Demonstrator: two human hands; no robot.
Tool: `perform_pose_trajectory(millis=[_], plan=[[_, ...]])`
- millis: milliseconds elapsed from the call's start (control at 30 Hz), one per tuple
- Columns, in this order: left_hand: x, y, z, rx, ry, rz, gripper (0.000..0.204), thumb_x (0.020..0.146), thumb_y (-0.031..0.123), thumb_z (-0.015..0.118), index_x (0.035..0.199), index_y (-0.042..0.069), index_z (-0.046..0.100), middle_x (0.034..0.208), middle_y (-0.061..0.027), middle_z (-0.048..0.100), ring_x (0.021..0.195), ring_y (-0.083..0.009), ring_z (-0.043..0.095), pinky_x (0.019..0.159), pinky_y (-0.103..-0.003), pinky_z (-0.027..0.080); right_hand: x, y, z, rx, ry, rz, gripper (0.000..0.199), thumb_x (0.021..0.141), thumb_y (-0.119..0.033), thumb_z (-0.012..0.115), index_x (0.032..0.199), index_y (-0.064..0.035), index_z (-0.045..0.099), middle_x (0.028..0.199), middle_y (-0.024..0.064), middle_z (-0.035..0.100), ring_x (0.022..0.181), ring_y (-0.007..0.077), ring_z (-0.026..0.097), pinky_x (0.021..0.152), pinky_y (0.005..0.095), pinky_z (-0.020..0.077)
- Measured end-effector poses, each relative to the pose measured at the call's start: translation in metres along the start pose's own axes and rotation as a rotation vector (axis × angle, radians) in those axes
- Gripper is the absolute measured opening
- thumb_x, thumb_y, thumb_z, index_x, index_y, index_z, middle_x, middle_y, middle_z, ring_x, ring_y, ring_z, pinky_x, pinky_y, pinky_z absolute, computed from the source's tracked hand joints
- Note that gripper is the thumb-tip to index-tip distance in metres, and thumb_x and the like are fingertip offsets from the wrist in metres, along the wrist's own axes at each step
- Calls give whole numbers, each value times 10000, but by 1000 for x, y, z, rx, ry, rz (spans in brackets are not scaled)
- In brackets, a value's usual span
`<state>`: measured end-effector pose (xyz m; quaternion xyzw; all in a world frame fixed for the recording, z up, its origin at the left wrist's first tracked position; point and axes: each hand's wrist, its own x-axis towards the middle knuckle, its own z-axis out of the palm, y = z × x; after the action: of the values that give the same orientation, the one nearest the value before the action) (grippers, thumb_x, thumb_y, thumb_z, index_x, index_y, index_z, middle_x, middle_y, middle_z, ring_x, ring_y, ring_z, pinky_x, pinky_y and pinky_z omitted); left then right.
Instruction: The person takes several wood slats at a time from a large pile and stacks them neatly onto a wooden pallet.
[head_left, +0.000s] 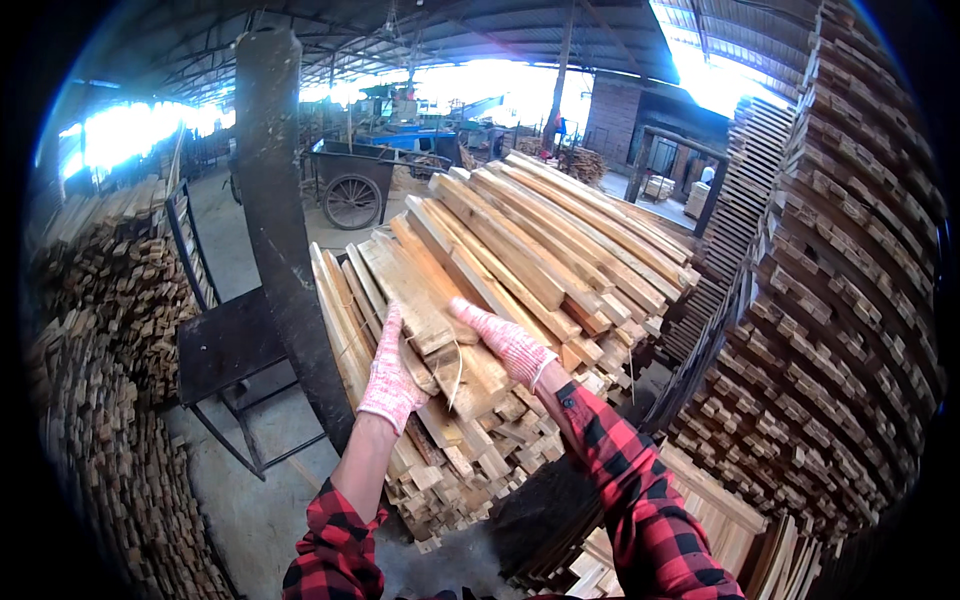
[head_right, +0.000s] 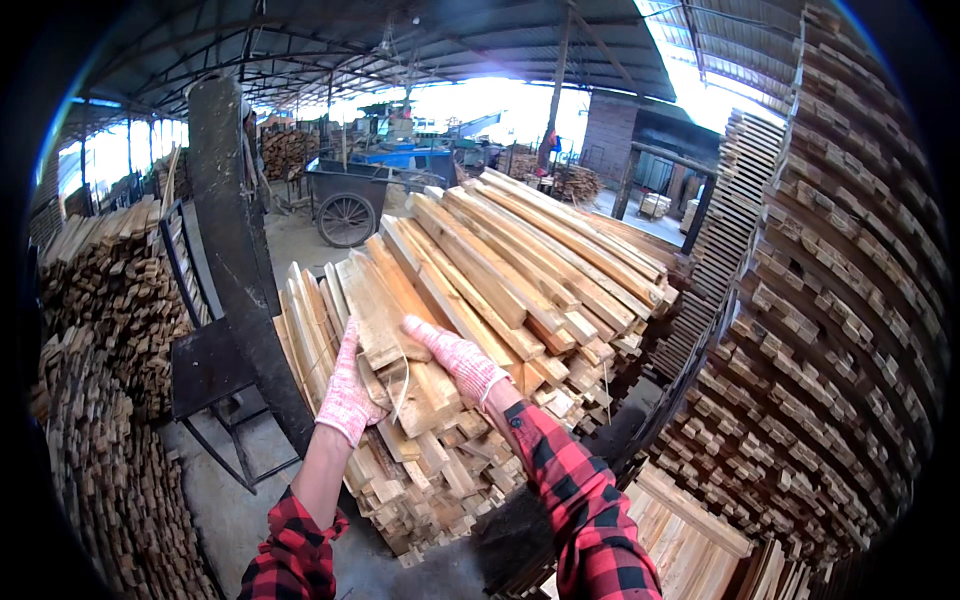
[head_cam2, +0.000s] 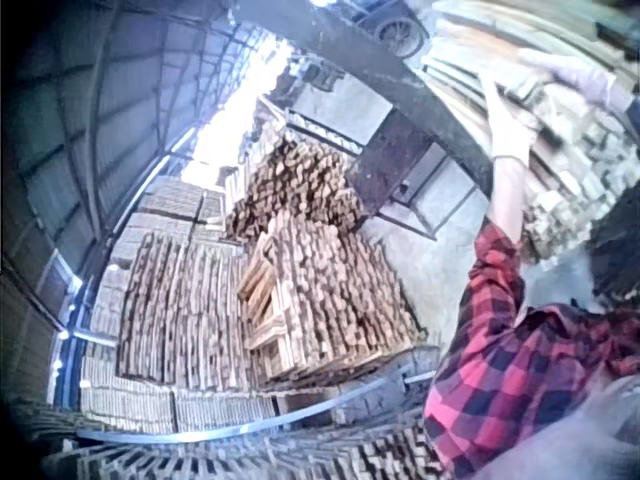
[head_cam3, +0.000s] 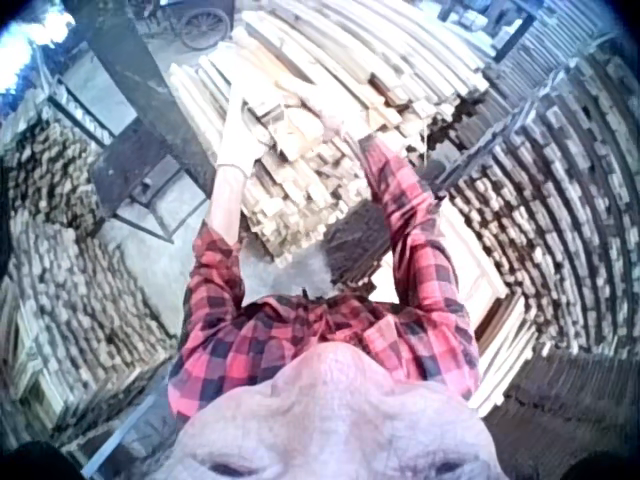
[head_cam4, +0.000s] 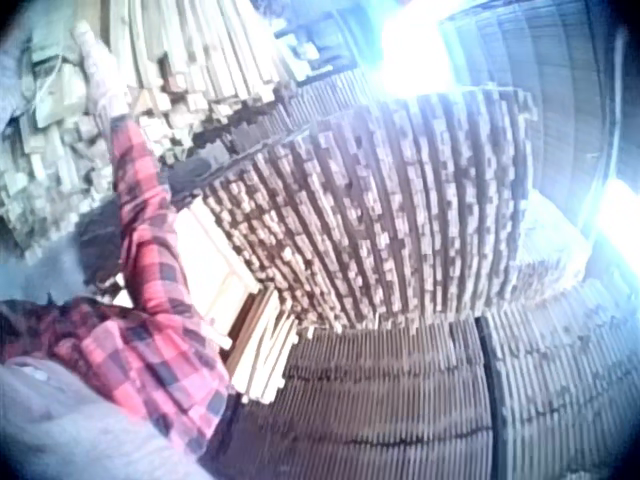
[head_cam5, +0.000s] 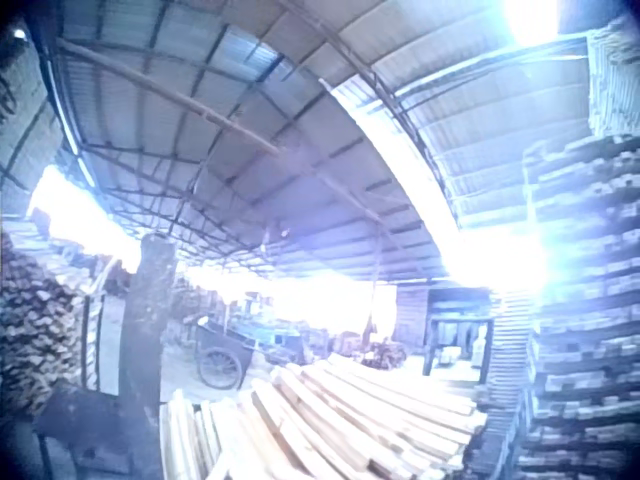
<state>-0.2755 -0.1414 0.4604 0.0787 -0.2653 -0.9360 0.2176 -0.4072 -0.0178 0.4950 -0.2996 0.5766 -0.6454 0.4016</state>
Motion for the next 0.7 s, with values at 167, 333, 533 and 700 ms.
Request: perform_pose_trajectory(millis=[167, 333, 533, 700], plan=[[-30, -22, 13, 144, 128, -44, 683, 893, 615, 653, 1361, 124, 573, 1267, -144, 663, 1091, -337, 674, 932, -546, 565, -37, 1, -3, -310, 42, -50, 965, 881, -510, 745, 1531, 67, 326, 1486, 237, 492, 1358, 277, 505, 1130, 366, 405], [-152, -104, 37, 54, -143, -115, 679, 951, 533, 581, 1443, 83, 455, 1382, -124, 575, 1213, -274, 616, 1014, -449, 542, -153, -13, -50, -674, -158, 91, 1198, 818, -690, 709, 1574, 71, 175, 1557, 271, 379, 1442, 310, 387, 1180, 402, 333], [-151, -187, -26, 43, -116, -340, 813, 921, 521, 668, 1541, 107, 345, 1508, -144, 469, 1367, -345, 480, 1153, -509, 402, -225, 91, -76, -343, -186, 80, 1273, 793, -542, 827, 1587, 66, 40, 1596, 263, 305, 1475, 298, 325, 1211, 366, 269], [-188, -242, -32, 246, -6, -186, 646, 952, 407, 667, 1455, 54, 470, 1343, -123, 607, 1207, -259, 607, 1030, -432, 520, -294, 106, -79, -625, 21, 6, 1329, 717, -572, 866, 1588, 50, 79, 1548, 308, 366, 1466, 327, 365, 1198, 371, 307]])
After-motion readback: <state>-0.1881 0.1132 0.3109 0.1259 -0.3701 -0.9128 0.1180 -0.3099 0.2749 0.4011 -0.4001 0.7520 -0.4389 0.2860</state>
